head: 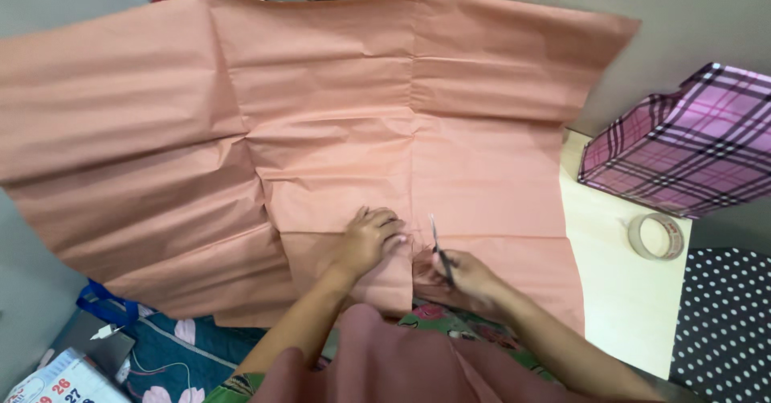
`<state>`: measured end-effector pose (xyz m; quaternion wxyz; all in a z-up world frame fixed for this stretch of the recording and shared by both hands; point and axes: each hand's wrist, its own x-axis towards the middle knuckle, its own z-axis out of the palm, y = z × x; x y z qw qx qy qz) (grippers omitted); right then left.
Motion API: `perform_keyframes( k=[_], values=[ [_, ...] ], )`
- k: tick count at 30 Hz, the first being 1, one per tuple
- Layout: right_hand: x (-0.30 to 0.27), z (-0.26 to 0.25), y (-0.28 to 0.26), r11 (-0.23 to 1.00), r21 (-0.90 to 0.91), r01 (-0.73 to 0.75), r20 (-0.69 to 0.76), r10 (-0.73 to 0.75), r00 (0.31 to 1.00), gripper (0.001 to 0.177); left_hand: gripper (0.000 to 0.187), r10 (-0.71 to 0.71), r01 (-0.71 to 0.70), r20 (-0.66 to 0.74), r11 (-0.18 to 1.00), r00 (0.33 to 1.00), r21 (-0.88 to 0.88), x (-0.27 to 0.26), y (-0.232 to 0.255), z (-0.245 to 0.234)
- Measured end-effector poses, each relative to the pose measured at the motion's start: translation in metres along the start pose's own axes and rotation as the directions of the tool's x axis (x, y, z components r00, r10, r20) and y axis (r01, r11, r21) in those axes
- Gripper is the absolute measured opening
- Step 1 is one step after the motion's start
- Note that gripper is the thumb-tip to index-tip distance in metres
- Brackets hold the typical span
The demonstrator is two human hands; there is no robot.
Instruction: The person wraps a box with pink plaid wrapping paper, folding the paper over the box and pressing tape to secure it. They then unroll a sheet of brown wrapping paper, spread it flat, and cut it with scissors.
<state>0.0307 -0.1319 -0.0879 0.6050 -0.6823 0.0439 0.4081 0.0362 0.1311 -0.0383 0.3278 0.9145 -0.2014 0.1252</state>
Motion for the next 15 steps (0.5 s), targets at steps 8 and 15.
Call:
perform_keyframes(
  k=[8, 15],
  values=[
    [0.031, 0.004, 0.002, 0.921, 0.042, 0.387, -0.294, -0.359, 0.886, 0.044, 0.089, -0.399, 0.327, 0.213, 0.894, 0.892, 0.306, -0.005, 0.061, 0.024],
    [0.033, -0.002, -0.007, 0.932, -0.017, 0.361, -0.216, -0.356, 0.909, 0.05, 0.095, -0.489, 0.315, 0.313, 0.825, 0.814, 0.47, -0.006, 0.067, 0.033]
  ],
)
